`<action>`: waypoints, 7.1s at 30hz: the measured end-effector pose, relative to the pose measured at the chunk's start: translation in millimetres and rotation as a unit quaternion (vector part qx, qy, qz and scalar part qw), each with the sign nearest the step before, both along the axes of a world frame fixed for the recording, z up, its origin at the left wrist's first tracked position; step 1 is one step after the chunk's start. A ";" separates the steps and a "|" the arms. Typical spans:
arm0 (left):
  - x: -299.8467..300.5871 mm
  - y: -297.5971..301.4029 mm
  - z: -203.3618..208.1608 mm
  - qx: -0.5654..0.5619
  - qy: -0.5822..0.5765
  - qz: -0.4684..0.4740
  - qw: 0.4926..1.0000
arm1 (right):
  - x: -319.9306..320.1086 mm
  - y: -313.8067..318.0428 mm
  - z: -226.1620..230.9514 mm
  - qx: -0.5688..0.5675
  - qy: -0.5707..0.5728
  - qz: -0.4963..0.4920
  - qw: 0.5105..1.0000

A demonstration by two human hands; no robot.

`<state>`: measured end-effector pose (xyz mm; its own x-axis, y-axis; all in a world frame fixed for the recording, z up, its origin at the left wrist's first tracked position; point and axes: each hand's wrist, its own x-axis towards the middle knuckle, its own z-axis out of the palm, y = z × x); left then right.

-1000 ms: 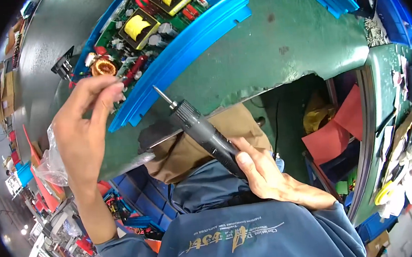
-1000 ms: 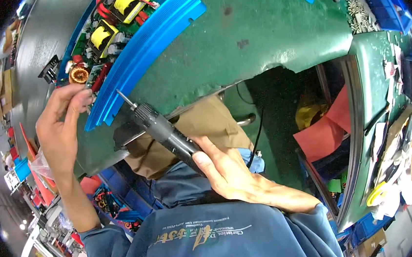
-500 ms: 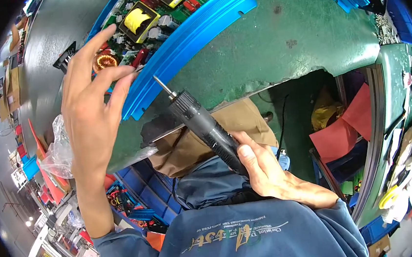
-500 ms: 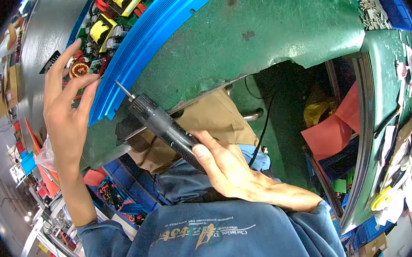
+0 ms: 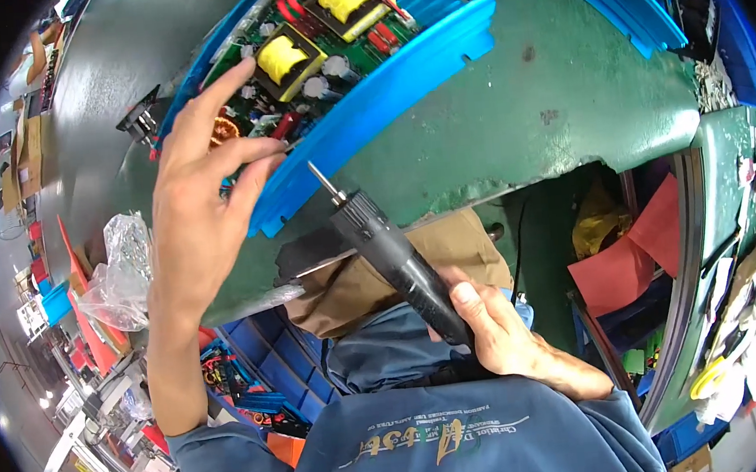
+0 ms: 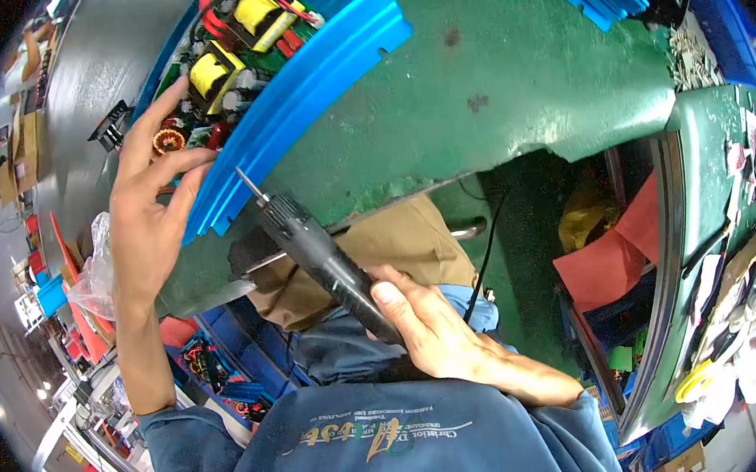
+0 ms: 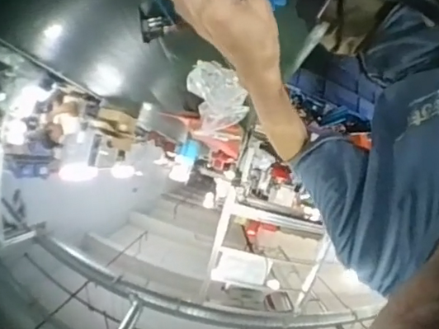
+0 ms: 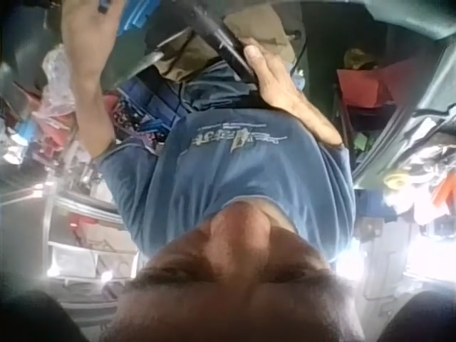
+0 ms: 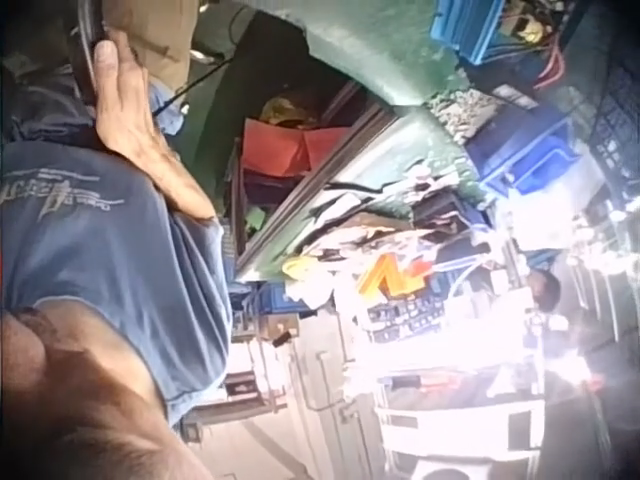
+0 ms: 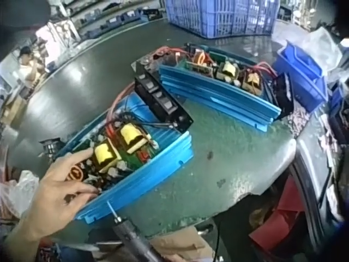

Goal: Assembling components and casing for power inverters at a manufacturing workstation.

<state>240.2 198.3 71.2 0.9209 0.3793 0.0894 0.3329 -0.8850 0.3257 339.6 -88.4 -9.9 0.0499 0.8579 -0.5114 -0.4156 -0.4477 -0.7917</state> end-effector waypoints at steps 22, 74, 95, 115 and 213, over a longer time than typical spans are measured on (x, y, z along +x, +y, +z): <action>-17.3 7.0 -10.3 -0.085 -0.067 0.018 0.994 | -13.8 -5.8 -16.3 0.006 0.579 -0.067 0.813; -21.5 -22.0 1.6 -0.065 0.002 0.011 0.998 | -13.4 -11.0 -9.4 -0.085 0.404 -0.033 0.910; -272.6 61.1 -45.6 0.065 0.139 0.516 0.843 | -11.9 -23.5 -12.5 -0.134 -0.091 0.003 0.987; -260.6 63.0 -32.4 -0.072 -0.176 0.438 0.879 | -5.2 -27.7 -18.9 -0.015 -0.118 0.021 0.993; -54.6 -14.7 15.8 -0.119 0.042 0.011 0.992 | -31.5 18.3 15.6 -0.110 0.239 0.016 0.965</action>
<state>185.7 183.6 87.0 0.9125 0.4008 -0.0819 0.3863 -0.7782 0.4951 308.0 -70.1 5.7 -0.2620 0.7231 -0.6392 -0.6932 -0.6018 -0.3967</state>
